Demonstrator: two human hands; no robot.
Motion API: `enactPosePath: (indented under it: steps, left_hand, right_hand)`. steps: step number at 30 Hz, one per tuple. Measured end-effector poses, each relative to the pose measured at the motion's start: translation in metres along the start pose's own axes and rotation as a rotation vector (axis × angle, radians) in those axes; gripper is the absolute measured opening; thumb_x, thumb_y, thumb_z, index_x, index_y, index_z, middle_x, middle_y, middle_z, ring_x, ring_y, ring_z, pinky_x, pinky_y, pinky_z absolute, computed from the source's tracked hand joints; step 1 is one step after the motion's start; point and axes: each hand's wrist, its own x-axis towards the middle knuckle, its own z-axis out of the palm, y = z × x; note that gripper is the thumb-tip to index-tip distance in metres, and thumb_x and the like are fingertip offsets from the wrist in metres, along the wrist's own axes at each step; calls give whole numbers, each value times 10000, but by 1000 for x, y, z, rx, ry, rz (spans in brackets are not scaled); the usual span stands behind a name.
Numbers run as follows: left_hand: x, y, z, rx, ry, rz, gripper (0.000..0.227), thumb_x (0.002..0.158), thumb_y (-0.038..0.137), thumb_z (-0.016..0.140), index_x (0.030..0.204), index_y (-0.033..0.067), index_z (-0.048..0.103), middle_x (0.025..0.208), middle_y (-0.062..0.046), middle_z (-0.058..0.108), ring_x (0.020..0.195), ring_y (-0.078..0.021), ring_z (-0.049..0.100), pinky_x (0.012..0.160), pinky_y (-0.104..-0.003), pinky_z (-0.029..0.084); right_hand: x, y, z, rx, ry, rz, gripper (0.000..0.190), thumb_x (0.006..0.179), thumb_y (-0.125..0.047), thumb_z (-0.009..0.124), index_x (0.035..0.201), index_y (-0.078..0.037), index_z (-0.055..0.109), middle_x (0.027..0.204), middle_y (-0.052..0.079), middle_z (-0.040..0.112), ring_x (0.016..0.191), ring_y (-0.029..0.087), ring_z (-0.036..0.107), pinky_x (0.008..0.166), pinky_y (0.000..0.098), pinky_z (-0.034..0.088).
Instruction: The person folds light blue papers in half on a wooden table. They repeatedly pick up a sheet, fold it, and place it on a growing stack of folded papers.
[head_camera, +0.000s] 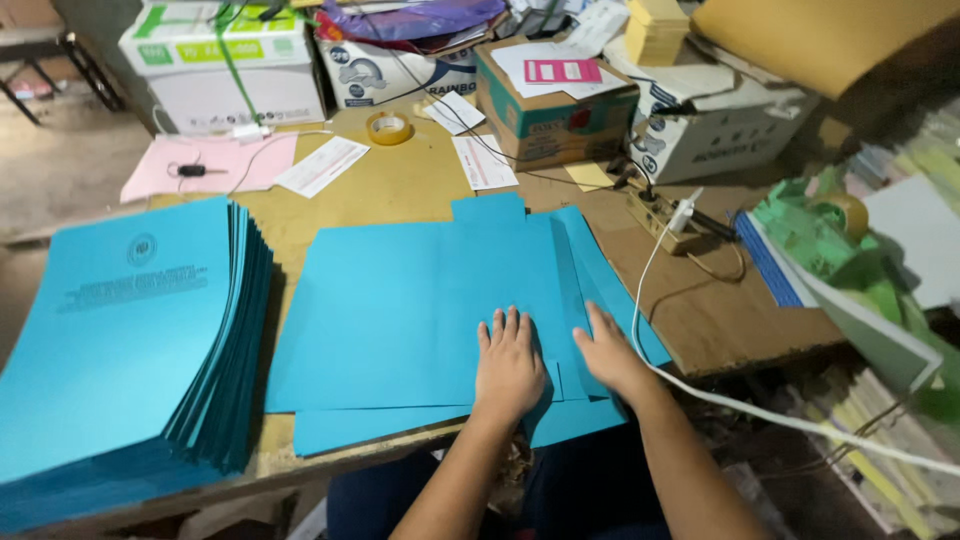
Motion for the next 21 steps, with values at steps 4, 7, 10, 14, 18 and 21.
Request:
enactPosePath:
  steps: [4, 7, 10, 14, 18, 21]
  left_hand:
    - [2, -6, 9, -43, 83, 34, 589, 977, 143, 395, 1547, -5, 383, 1597, -236, 403, 1523, -417, 305, 1240, -605, 154]
    - [4, -4, 14, -133, 78, 10, 549, 1082, 304, 280, 1544, 46, 423, 1583, -186, 450, 1521, -371, 342, 1251, -570, 143]
    - [4, 6, 10, -257, 400, 125, 423, 1073, 257, 486, 1419, 37, 589, 1416, -207, 618, 1353, -398, 551, 1153, -599, 341]
    - [-4, 72, -56, -451, 493, 57, 721, 935, 376, 680, 1546, 94, 423, 1482, -217, 543, 1359, -421, 523, 1140, -576, 374]
    - [-11, 100, -98, -311, 323, 125, 774, 929, 42, 542, 1626, 125, 213, 1713, -131, 259, 1494, -373, 406, 863, -501, 537]
    - [-28, 69, -95, 124, 178, 325, 975, 739, -126, 533, 1632, 4, 162, 1652, -232, 329, 1471, -419, 385, 998, -502, 449]
  right_hand:
    - [24, 12, 0, 97, 75, 70, 940, 936, -524, 649, 1673, -186, 173, 1503, 149, 554, 1431, 301, 500, 1165, 511, 425]
    - [30, 32, 14, 523, 33, -36, 842, 939, -301, 714, 1601, 30, 313, 1471, 299, 557, 1381, 431, 528, 1126, 579, 426]
    - [4, 23, 28, 588, 214, -205, 555, 939, -136, 665, 1460, 23, 562, 1438, 240, 610, 1377, 324, 541, 1165, 491, 416]
    - [-36, -11, 34, 621, 340, -353, 506, 994, -128, 577, 1464, 48, 511, 1467, 273, 536, 1390, 399, 497, 1149, 493, 436]
    - [-67, -22, 41, 590, 319, -963, 594, 1113, -234, 449, 1604, 25, 238, 1677, 218, 270, 1561, 384, 298, 1271, 489, 322]
    - [-80, -12, 7, 1031, 162, -772, 405, 1097, -266, 364, 979, -30, 670, 1291, 155, 623, 1253, 285, 580, 988, 386, 500]
